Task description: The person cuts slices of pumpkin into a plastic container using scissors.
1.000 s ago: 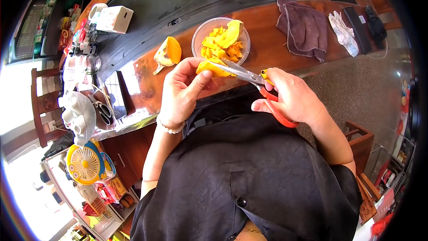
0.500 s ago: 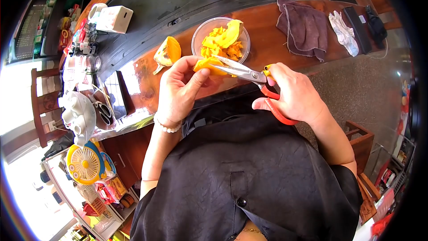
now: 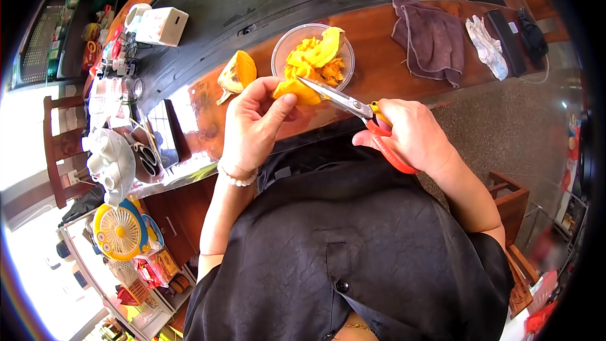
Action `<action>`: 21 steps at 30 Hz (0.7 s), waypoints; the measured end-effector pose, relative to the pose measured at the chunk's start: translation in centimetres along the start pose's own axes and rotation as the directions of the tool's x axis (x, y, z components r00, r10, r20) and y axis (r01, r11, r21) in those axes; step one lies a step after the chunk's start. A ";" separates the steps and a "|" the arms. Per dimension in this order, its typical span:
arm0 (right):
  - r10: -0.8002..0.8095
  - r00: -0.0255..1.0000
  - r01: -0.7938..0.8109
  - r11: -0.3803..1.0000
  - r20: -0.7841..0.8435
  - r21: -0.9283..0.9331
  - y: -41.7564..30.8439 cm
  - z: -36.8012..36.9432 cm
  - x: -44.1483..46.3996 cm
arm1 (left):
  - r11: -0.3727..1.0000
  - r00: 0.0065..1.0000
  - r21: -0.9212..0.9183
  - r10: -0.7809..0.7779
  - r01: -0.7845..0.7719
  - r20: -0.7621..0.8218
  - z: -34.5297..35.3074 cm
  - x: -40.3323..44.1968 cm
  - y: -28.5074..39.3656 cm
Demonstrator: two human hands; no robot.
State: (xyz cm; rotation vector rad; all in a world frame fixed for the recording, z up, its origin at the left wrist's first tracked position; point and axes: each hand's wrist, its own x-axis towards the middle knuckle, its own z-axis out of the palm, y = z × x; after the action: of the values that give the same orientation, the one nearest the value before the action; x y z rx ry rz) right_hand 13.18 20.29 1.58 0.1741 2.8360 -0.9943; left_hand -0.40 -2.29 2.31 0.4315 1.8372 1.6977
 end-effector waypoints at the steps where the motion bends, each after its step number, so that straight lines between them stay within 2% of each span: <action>1: 0.000 1.000 0.000 1.000 0.000 -0.001 0.0 0.0 0.0 | 1.000 1.000 -0.004 -0.001 0.001 -0.003 0.0 0.0 0.0; 7: -0.011 0.999 0.013 0.999 -0.041 0.038 0.0 -0.4 -0.3 | 1.000 0.999 0.016 0.015 -0.015 -0.035 0.0 0.0 0.0; 9: -0.118 0.985 0.124 0.992 -0.123 0.036 0.3 -0.1 -0.3 | 1.000 0.999 0.022 0.021 -0.020 -0.034 0.0 -0.1 0.0; 12: -0.088 0.996 0.087 0.996 -0.033 -0.037 -0.1 -0.7 -0.1 | 0.998 1.000 0.060 0.006 -0.006 0.005 0.2 -0.3 0.3; 16: -0.120 0.989 0.117 0.992 -0.091 -0.045 0.0 -0.6 0.2 | 0.999 1.000 0.048 -0.011 0.010 0.028 0.3 -0.3 0.7; 18: 0.001 1.000 0.000 1.000 0.024 -0.018 -0.3 -1.0 0.4 | 0.999 0.999 0.032 -0.014 0.013 0.032 0.3 -0.3 0.8; 21: -0.063 0.996 0.066 0.997 -0.064 0.043 -0.2 -0.3 0.4 | 0.999 0.999 -0.029 -0.027 0.028 0.037 0.6 -0.3 0.9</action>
State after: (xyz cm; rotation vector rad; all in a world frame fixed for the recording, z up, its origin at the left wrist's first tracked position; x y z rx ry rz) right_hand 12.78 20.38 1.84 0.1208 2.8940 -1.0850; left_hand 0.10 -1.91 3.21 0.4211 1.7814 1.6858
